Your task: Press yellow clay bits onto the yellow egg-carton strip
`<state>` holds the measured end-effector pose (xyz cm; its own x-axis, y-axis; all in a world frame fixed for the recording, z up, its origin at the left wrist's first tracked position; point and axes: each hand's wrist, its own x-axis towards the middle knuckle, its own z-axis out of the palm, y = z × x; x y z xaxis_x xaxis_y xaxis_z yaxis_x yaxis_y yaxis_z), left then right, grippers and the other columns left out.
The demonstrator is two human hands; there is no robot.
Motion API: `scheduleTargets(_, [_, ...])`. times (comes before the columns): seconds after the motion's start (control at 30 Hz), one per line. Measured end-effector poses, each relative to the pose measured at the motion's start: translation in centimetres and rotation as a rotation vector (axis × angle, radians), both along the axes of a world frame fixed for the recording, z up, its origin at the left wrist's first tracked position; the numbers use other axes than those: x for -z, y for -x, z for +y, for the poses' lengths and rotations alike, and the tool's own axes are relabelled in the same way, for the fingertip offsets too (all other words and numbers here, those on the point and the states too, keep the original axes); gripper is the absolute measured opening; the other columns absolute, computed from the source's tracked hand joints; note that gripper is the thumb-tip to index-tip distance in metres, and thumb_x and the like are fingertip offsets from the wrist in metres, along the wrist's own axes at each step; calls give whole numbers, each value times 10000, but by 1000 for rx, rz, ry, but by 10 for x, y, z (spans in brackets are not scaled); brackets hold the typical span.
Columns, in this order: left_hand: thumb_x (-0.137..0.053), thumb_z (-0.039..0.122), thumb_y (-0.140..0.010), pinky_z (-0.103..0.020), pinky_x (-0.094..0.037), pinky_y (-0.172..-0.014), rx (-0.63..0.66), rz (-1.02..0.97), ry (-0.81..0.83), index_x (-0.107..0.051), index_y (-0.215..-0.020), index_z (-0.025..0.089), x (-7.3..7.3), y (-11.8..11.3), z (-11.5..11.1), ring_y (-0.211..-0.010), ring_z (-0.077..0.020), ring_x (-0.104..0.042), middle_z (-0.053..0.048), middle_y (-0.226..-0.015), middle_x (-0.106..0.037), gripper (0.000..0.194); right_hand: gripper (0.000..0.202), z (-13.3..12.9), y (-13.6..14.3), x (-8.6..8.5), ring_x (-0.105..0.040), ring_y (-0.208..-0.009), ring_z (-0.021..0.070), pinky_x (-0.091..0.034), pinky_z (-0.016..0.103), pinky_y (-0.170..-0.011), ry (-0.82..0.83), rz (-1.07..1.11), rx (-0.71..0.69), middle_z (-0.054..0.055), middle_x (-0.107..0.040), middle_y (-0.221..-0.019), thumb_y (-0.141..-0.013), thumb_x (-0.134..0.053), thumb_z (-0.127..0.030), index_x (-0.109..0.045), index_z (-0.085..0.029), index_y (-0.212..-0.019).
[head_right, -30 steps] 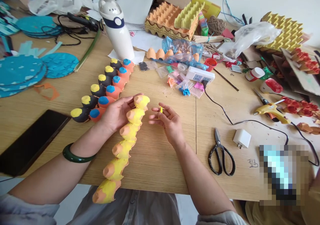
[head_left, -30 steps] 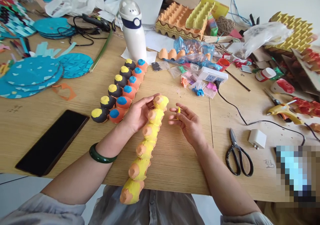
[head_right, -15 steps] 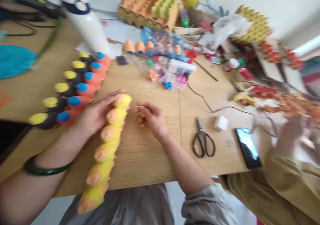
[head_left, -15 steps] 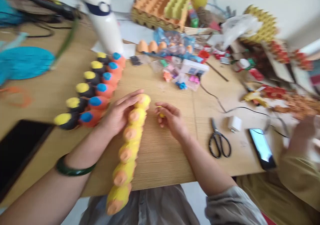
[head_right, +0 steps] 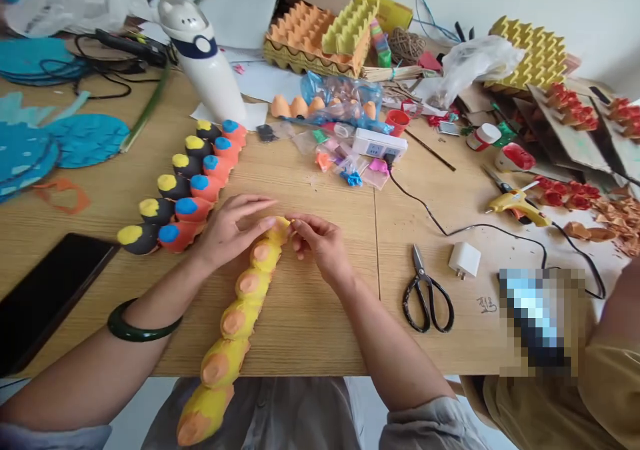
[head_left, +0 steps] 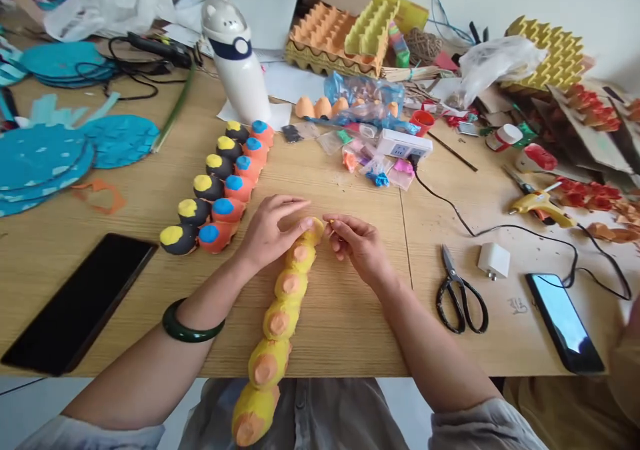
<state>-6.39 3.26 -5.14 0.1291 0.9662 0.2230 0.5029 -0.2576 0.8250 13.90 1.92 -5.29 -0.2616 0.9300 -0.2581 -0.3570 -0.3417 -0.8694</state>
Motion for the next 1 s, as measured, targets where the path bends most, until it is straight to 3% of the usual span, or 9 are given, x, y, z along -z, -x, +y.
scheduleTargets(0.07, [-674,422,-936,-403,-486,-1096,-6,-23,-131,-791,-1173,258,-3,0,-1,-1183,-256,-652,-74,-1213,-741,311,413,-1,0,-1,-528,-538,80,-377,210,-432,4,3,-19,-6,-709,-781,-771,-832,-409,-728,-185,-1102])
scheduleTargets(0.17, [-701,332,-942,-373,-534,-1042,100,-82,-284,-788,-1158,260,-6,-5,-6,-1144,-219,-676,-50,-1166,-762,244,498,-3,0,-5,-496,-515,81,-332,209,-423,-9,-8,-62,-18,-693,-737,-821,-796,-399,-658,-187,-1250])
scheduleTargets(0.37, [-774,230,-898,-394,-542,-1058,292,-219,-304,-802,-1101,255,-5,-14,-10,-1127,-208,-688,-52,-1094,-794,206,495,-8,0,-13,-404,-497,72,-245,197,-427,12,85,-175,-53,-588,-628,-851,-768,-345,-645,-195,-1307])
scheduleTargets(0.5, [-756,166,-901,-426,-547,-1058,279,-280,-281,-820,-973,252,-2,-15,-10,-1040,-199,-713,-36,-969,-808,129,437,-9,0,-15,-414,-504,68,-245,180,-417,61,145,-218,-49,-584,-642,-849,-776,-324,-672,-192,-1253])
scheduleTargets(0.7, [-718,180,-933,-384,-579,-1007,236,-278,-242,-816,-1023,238,-6,-15,-13,-1071,-195,-723,-51,-1036,-807,144,404,-7,0,-11,-527,-509,81,-377,188,-398,60,210,-202,-35,-659,-728,-848,-795,-345,-666,-206,-1205])
scheduleTargets(1.0, [-695,211,-952,-359,-596,-960,211,-234,-245,-814,-1020,227,-9,-17,-16,-1040,-194,-737,-58,-1032,-808,138,418,-6,2,-11,-503,-488,70,-353,176,-384,56,191,-176,-48,-637,-692,-835,-811,-386,-682,-208,-1191])
